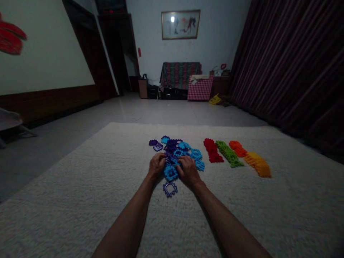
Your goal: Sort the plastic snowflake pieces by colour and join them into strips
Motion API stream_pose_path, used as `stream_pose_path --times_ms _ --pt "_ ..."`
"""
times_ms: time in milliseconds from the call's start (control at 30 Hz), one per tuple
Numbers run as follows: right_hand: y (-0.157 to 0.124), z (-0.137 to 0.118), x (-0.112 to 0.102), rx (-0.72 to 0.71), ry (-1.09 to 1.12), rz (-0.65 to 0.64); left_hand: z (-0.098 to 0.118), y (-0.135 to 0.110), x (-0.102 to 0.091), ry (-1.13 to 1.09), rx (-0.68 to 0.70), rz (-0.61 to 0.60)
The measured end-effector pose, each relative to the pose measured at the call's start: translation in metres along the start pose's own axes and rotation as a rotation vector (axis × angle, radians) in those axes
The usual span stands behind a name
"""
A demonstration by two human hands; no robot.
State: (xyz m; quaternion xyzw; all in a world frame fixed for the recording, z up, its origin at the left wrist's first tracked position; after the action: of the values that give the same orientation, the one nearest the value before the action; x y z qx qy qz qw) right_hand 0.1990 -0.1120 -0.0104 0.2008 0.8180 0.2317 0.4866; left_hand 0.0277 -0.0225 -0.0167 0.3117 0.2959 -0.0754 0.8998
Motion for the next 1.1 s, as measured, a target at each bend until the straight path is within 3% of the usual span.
stream_pose_path --times_ms 200,367,533,667,800,867,933,1033,1100 --pt "0.001 0.005 0.003 0.071 0.050 0.106 -0.005 0.005 0.003 0.000 -0.127 0.061" --pt "-0.001 0.015 0.002 0.165 0.108 0.224 -0.004 0.004 0.008 0.082 -0.075 0.039" --pt "0.001 0.040 -0.003 0.324 0.114 0.380 -0.004 0.003 0.009 0.112 -0.058 0.048" --pt "0.006 0.058 -0.005 0.407 0.071 0.389 -0.005 0.004 0.009 0.089 -0.072 0.068" --pt "0.009 0.058 -0.008 0.467 0.031 0.422 -0.004 0.003 0.008 0.062 -0.086 0.090" --pt "0.009 0.050 -0.010 0.434 0.054 0.443 -0.003 0.003 0.008 0.045 -0.088 0.103" --pt "0.009 0.035 -0.012 0.306 0.121 0.394 -0.002 0.003 0.007 0.029 -0.107 0.113" --pt "0.005 0.005 -0.011 0.037 0.218 0.164 -0.001 0.004 0.007 0.017 -0.150 0.122" --pt "0.000 -0.014 -0.009 -0.062 0.233 -0.002 -0.001 0.004 0.007 0.012 -0.165 0.139"
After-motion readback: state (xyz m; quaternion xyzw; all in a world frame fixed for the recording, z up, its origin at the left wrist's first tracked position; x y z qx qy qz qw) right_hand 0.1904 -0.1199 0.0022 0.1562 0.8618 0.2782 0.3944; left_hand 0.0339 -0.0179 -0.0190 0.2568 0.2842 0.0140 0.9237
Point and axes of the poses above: each hand's wrist, its own y-axis towards the middle knuckle, its own x-axis out of the palm, z = x × y, the point moved 1 cm from there along y, towards the middle knuckle, and after that the axes turned 10 degrees about x, right-handed, at the moved point
